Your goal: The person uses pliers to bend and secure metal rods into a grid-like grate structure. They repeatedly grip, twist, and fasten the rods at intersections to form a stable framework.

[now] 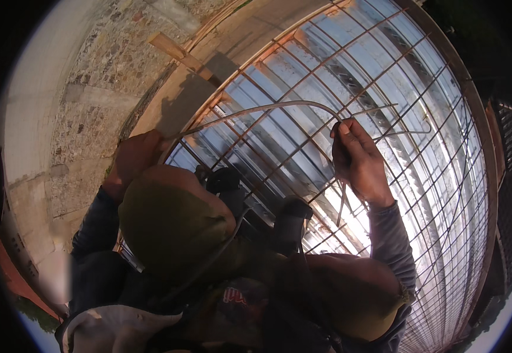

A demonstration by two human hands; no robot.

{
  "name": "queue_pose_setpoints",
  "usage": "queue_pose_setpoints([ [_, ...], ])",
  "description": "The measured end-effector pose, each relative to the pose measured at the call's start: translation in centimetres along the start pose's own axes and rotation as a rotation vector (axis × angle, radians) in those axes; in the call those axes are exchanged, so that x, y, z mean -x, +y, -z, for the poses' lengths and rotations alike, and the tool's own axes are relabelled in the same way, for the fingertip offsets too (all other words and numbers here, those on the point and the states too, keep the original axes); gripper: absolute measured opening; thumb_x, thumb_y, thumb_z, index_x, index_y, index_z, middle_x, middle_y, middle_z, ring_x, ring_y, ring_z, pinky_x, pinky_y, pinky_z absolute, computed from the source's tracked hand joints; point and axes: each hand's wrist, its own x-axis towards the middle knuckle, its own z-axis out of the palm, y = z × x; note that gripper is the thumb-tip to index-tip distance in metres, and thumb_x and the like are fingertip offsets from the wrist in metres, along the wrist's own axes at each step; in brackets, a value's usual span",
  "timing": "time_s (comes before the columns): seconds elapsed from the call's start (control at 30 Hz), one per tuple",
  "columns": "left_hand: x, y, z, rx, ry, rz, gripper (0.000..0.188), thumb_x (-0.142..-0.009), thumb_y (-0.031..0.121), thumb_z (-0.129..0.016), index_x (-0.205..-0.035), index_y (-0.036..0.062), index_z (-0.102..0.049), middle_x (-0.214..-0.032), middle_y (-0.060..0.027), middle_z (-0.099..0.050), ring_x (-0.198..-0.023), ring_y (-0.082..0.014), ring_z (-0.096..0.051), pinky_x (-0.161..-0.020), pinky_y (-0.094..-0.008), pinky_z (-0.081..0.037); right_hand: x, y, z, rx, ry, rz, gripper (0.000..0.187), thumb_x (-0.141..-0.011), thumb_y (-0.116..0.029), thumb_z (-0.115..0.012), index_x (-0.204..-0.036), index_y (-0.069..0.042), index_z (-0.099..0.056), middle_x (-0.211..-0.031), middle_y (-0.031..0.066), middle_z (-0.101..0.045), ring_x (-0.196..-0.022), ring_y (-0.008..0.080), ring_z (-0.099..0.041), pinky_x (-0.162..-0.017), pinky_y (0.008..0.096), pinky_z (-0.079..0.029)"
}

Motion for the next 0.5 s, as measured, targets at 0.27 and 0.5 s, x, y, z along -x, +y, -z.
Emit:
queue_pose_setpoints([
  [0.27,10.6,4.6,6.7,-0.219,0.062,0.073,0.02,-0.096,0.009,-0.073,-0.116,0.0079,-0.073,-0.115,-0.0136,-0.074,-0.116,-0.0384,-0.072,-0.097,-0.0483,-0.058,0.3,-7.2,-8.6,0.343,-0.278,0.151,0.034,-0.121,-0.036,-0.043,-0.097,-0.012,-0.052,-0.062,-0.008,-0.036,-0.047,0.0018,-0.03,-0.042,0.0229,-0.022],
  [0.5,13.3,0.2,8.2,1.489,-0.662,0.549,0.051,-0.104,0.038,-0.067,-0.121,-0.0107,-0.068,-0.097,-0.0149,-0.074,-0.09,-0.022,-0.075,-0.082,-0.0352,-0.059,-4.6,-13.5,-12.4,0.575,-0.284,0.017,0.035,-0.119,-0.038,-0.048,-0.103,-0.011,-0.061,-0.057,-0.0117,-0.028,-0.044,0.0012,-0.019,-0.04,0.0248,-0.017],
])
